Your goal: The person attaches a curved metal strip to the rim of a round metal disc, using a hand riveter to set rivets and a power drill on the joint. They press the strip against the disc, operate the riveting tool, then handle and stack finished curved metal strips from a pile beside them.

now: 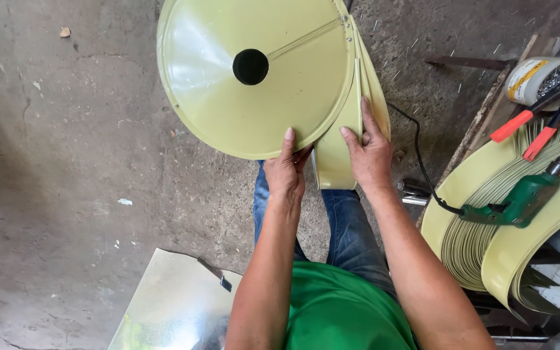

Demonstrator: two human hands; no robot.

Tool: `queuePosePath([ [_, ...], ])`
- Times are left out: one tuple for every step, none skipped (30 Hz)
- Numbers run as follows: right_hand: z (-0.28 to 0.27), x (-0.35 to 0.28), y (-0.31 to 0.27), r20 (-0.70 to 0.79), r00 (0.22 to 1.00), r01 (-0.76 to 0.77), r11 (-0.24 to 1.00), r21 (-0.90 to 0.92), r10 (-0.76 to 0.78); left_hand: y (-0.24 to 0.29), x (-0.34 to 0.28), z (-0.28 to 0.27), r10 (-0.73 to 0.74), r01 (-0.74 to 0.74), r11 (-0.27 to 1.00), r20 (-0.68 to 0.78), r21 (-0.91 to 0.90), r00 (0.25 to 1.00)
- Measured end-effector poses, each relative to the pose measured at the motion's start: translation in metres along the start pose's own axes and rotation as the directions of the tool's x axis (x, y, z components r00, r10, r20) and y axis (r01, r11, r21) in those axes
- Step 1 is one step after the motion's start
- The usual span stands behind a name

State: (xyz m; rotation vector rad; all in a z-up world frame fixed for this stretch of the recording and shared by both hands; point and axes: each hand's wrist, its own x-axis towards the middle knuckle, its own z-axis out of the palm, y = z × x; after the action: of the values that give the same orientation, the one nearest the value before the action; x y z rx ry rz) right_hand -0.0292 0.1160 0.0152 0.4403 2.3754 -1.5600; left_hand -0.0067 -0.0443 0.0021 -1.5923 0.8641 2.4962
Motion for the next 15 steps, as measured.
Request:
queuePosePath([
  [0.000,-0.001,0.001,-0.007,1.000,0.005,1.000,-0.006,-0.005,0.000,-0.001,0.000,-0.009,0.009,1.000,0.002,0.003,1.000],
  [0.000,0.001,0.002,-0.014,1.000,0.014,1.000,-0.010,-0.014,0.002,0.000,0.000,-0.015,0.015,1.000,0.006,0.006,1.000],
  [0.002,0.004,-0.002,-0.015,1.000,0.017,1.000,-0.009,-0.017,0.003,0.002,0.001,-0.012,0.012,1.000,0.009,0.006,1.000],
  [0.002,0.005,-0.006,-0.024,1.000,-0.014,1.000,-0.024,0.013,0.003,0.001,0.000,-0.022,0.022,1.000,0.003,0.009,1.000],
  [0.002,0.005,-0.010,-0.033,0.999,-0.044,0.998,-0.038,0.043,0.002,0.001,-0.001,-0.033,0.033,0.999,-0.004,0.012,0.999],
  [0.002,0.006,-0.011,-0.036,0.998,-0.045,0.998,-0.039,0.044,0.002,0.001,-0.001,-0.035,0.035,0.999,-0.002,0.013,0.999],
  [0.002,0.008,-0.012,-0.040,0.997,-0.075,0.996,-0.046,0.073,0.001,0.001,0.000,-0.026,0.026,1.000,0.008,0.008,1.000],
  [0.002,0.009,-0.013,-0.041,0.994,-0.103,0.993,-0.052,0.101,0.002,0.000,0.000,-0.015,0.015,1.000,0.016,0.001,1.000],
  [0.001,0.010,-0.011,-0.042,0.994,-0.103,0.993,-0.052,0.101,0.001,0.000,0.000,-0.016,0.016,1.000,0.017,0.001,1.000],
  [0.001,0.011,-0.010,-0.044,0.998,-0.058,0.993,-0.104,0.054,0.002,0.001,0.000,-0.016,0.016,1.000,0.013,-0.003,1.000],
  [0.001,0.012,-0.008,-0.044,0.999,-0.013,0.988,-0.155,0.006,0.002,0.001,0.000,-0.016,0.016,1.000,0.010,-0.007,1.000],
  [0.000,0.013,-0.011,-0.042,0.999,-0.015,0.988,-0.155,0.008,0.002,0.001,0.001,-0.017,0.017,1.000,0.008,-0.007,1.000],
  [-0.001,0.013,-0.013,-0.035,0.999,-0.011,0.979,-0.204,0.004,0.002,0.000,0.002,-0.018,0.018,1.000,0.015,-0.012,1.000],
  [-0.002,0.014,-0.017,-0.028,1.000,-0.004,0.968,-0.252,-0.003,0.003,0.000,0.002,-0.017,0.018,1.000,0.024,-0.017,1.000],
  [-0.002,0.015,-0.018,-0.026,1.000,-0.005,0.968,-0.251,-0.002,0.004,0.000,0.002,-0.016,0.017,1.000,0.022,-0.017,1.000],
])
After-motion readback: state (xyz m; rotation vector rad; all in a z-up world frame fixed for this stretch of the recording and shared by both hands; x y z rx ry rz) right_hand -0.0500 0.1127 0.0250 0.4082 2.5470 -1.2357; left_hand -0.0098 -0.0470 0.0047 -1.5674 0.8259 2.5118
